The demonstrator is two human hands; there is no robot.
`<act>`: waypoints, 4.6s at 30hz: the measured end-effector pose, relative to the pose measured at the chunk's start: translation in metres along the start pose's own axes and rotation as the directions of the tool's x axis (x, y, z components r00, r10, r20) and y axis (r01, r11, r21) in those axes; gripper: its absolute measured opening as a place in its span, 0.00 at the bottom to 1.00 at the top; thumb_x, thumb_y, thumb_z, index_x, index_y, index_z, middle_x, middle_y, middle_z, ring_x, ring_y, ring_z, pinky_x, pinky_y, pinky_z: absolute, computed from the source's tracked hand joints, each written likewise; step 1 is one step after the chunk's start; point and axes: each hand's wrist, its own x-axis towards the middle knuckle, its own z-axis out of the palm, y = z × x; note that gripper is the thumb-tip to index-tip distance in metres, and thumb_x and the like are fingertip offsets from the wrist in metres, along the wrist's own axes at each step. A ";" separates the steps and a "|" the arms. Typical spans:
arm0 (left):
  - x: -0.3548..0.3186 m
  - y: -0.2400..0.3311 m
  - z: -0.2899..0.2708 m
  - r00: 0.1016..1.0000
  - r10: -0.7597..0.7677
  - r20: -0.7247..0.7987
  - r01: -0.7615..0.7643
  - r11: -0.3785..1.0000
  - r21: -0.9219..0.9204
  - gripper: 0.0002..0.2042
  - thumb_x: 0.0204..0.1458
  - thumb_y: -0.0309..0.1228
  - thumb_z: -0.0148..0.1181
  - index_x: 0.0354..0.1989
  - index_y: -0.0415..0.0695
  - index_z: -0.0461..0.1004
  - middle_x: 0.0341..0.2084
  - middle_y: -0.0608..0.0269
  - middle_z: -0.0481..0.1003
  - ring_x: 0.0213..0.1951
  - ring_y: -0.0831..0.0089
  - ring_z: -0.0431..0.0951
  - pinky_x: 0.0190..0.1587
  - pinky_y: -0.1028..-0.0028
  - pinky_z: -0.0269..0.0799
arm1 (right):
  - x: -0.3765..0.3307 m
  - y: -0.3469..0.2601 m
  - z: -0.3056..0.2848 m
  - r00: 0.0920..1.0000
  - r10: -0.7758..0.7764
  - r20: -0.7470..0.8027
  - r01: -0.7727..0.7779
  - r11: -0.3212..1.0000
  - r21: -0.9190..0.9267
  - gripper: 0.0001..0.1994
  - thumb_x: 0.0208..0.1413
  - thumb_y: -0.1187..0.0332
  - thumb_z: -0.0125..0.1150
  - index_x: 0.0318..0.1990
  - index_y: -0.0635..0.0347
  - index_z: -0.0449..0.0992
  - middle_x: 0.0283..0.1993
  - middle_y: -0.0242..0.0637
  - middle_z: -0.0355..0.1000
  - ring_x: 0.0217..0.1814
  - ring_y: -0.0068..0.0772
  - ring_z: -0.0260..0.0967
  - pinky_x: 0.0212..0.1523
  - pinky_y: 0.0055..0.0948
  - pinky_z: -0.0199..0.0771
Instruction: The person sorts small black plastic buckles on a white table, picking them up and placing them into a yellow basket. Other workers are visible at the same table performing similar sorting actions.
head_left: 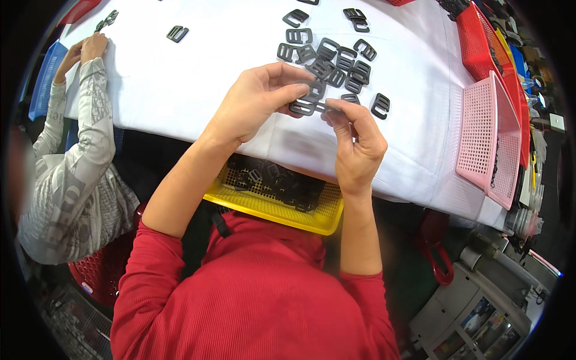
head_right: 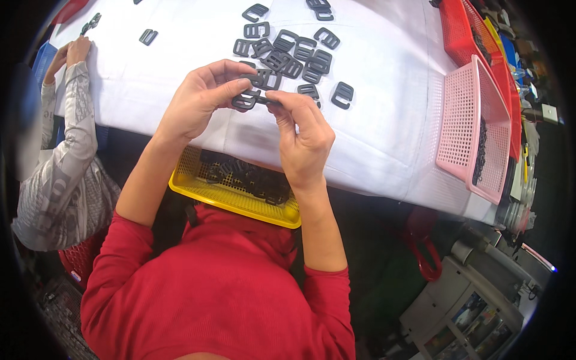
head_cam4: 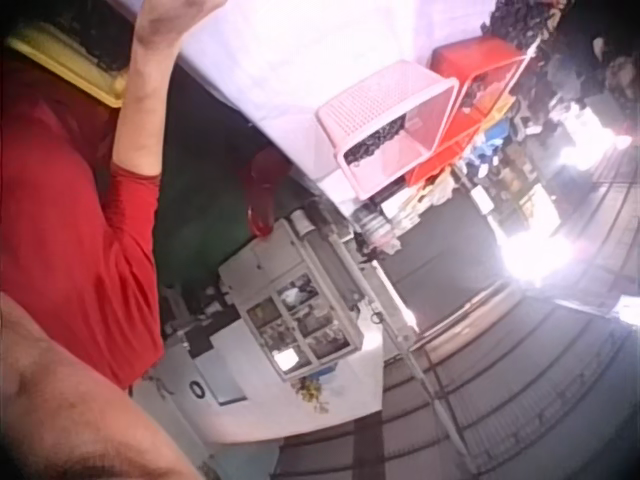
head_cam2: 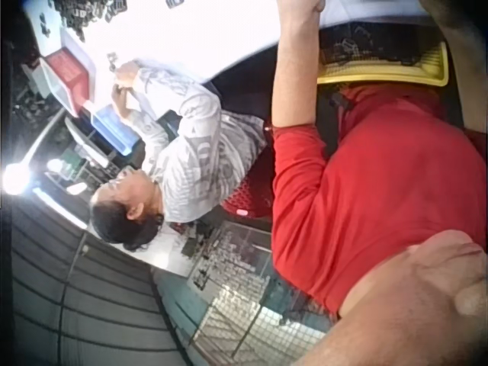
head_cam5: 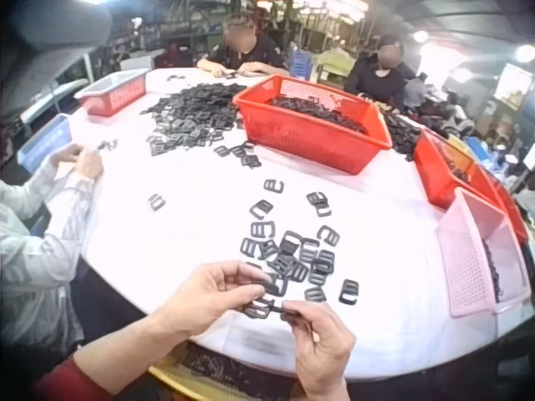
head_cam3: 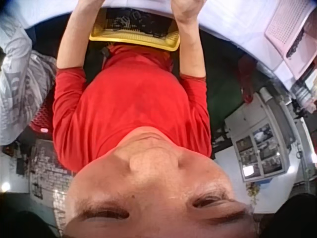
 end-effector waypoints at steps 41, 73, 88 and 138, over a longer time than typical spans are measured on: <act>0.007 -0.009 -0.015 0.961 0.197 -0.193 -0.004 0.711 0.703 0.10 0.54 0.30 0.62 0.44 0.44 0.80 0.31 0.60 0.79 0.34 0.65 0.77 0.40 0.70 0.73 | 0.022 0.025 0.013 0.953 -0.190 0.235 0.295 0.757 -0.583 0.13 0.47 0.65 0.70 0.41 0.57 0.80 0.43 0.29 0.75 0.48 0.34 0.68 0.43 0.34 0.63; 0.034 0.019 0.012 0.969 -0.051 0.242 0.083 0.989 -0.125 0.10 0.63 0.30 0.53 0.49 0.39 0.68 0.32 0.54 0.80 0.32 0.67 0.84 0.34 0.77 0.80 | 0.042 0.005 -0.026 0.974 -0.205 -0.092 0.173 0.945 -0.278 0.11 0.49 0.85 0.63 0.39 0.63 0.80 0.38 0.41 0.76 0.36 0.32 0.76 0.35 0.26 0.77; -0.045 -0.043 0.000 0.779 0.569 0.263 -0.349 0.045 0.936 0.14 0.45 0.26 0.67 0.43 0.46 0.80 0.47 0.65 0.77 0.50 0.63 0.76 0.50 0.64 0.69 | -0.016 0.040 -0.067 0.984 -0.173 0.034 0.147 0.702 -0.697 0.10 0.50 0.73 0.68 0.41 0.58 0.81 0.42 0.38 0.75 0.42 0.41 0.72 0.39 0.35 0.74; 0.038 -0.028 0.042 0.763 0.521 0.383 -0.553 0.219 0.804 0.08 0.49 0.29 0.65 0.38 0.43 0.78 0.40 0.63 0.76 0.43 0.65 0.76 0.47 0.66 0.72 | 0.107 0.082 -0.070 0.988 -0.040 0.150 0.129 0.744 -0.656 0.10 0.59 0.64 0.59 0.45 0.54 0.80 0.44 0.36 0.74 0.45 0.41 0.71 0.43 0.37 0.72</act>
